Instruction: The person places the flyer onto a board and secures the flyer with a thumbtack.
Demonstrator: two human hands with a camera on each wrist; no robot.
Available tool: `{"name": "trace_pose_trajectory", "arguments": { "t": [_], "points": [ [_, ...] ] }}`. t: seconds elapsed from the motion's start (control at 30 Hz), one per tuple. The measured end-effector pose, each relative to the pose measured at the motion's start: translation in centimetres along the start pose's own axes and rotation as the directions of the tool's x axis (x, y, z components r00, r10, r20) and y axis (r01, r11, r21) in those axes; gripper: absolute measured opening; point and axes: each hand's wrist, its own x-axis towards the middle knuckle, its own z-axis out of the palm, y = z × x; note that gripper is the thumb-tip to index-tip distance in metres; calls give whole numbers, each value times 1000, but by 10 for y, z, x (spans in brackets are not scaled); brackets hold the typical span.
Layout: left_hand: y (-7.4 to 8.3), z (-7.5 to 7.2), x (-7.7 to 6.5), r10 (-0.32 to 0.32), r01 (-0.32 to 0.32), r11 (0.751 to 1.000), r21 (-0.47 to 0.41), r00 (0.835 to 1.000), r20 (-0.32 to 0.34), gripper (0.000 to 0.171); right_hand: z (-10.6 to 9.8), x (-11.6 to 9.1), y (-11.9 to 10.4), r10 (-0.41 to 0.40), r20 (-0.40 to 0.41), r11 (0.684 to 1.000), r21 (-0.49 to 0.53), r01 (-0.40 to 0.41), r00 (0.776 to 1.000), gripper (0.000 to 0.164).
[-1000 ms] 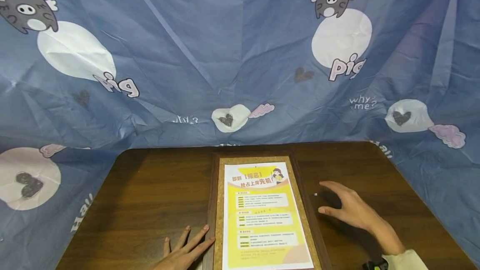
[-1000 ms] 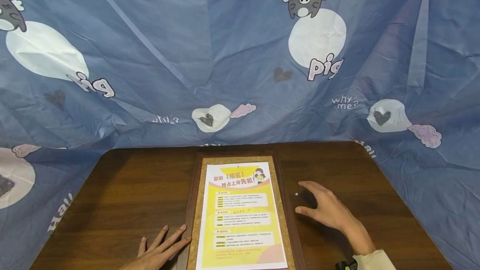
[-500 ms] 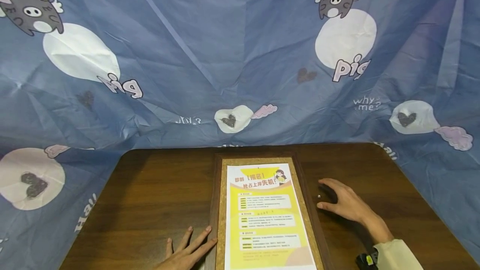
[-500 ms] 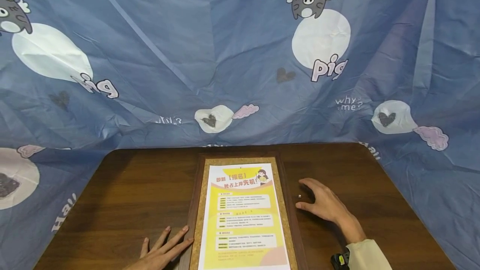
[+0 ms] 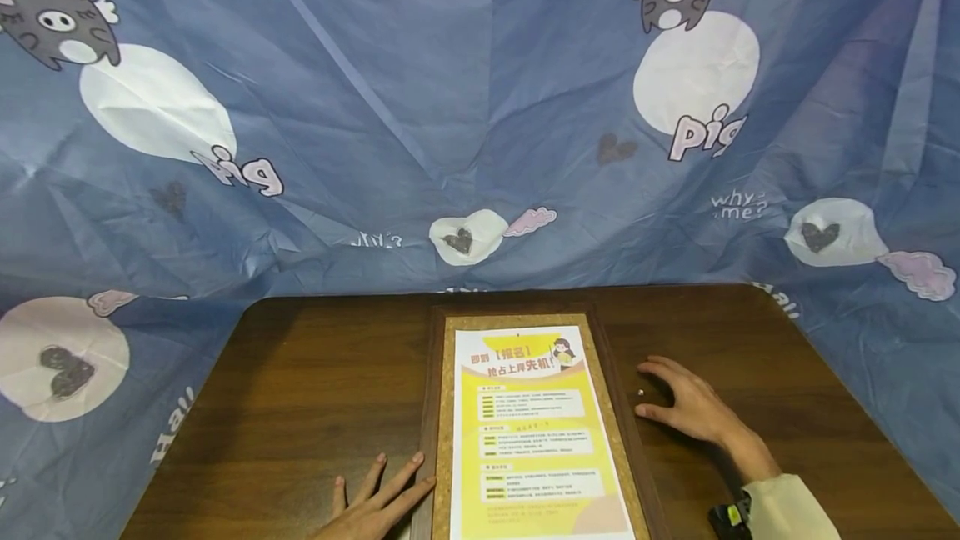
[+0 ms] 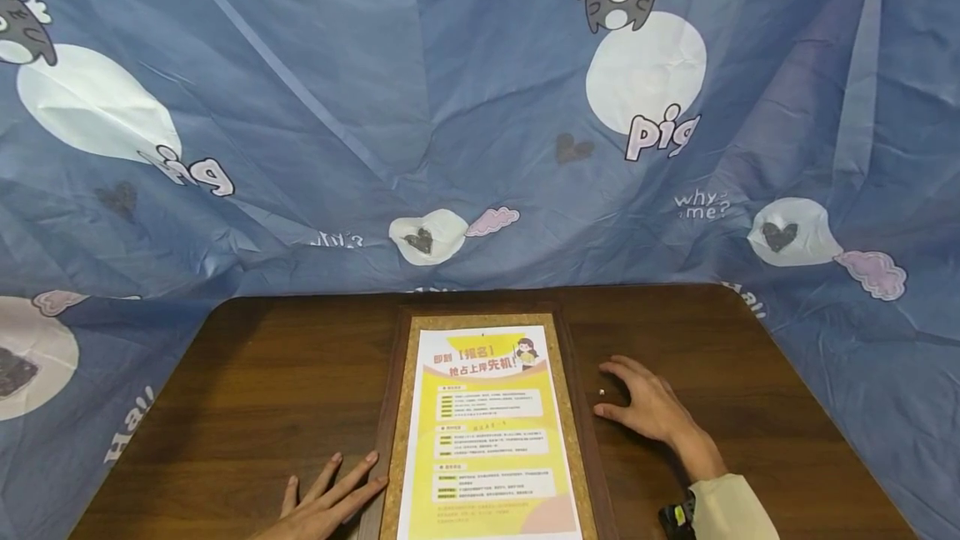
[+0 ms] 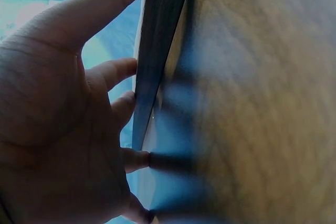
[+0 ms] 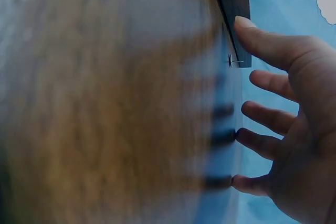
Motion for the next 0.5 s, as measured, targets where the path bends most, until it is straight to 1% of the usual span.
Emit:
{"name": "trace_pose_trajectory", "arguments": {
  "t": [0.13,0.2,0.37,0.5],
  "points": [
    [1,0,0,-7,7,1000,6,1000,2,79,1,1,4,15,9,1000,-2,-15,1000,63],
    [1,0,0,-5,5,1000,10,1000,-1,79,2,0,6,23,15,1000,14,-23,1000,61],
    [3,0,-1,3,-3,1000,21,1000,-14,78,6,-1,14,18,3,996,83,-18,1000,56],
    [3,1,-1,12,-11,1000,29,1000,-25,79,11,-2,20,14,-16,986,165,-11,1000,50]
  ]
}}
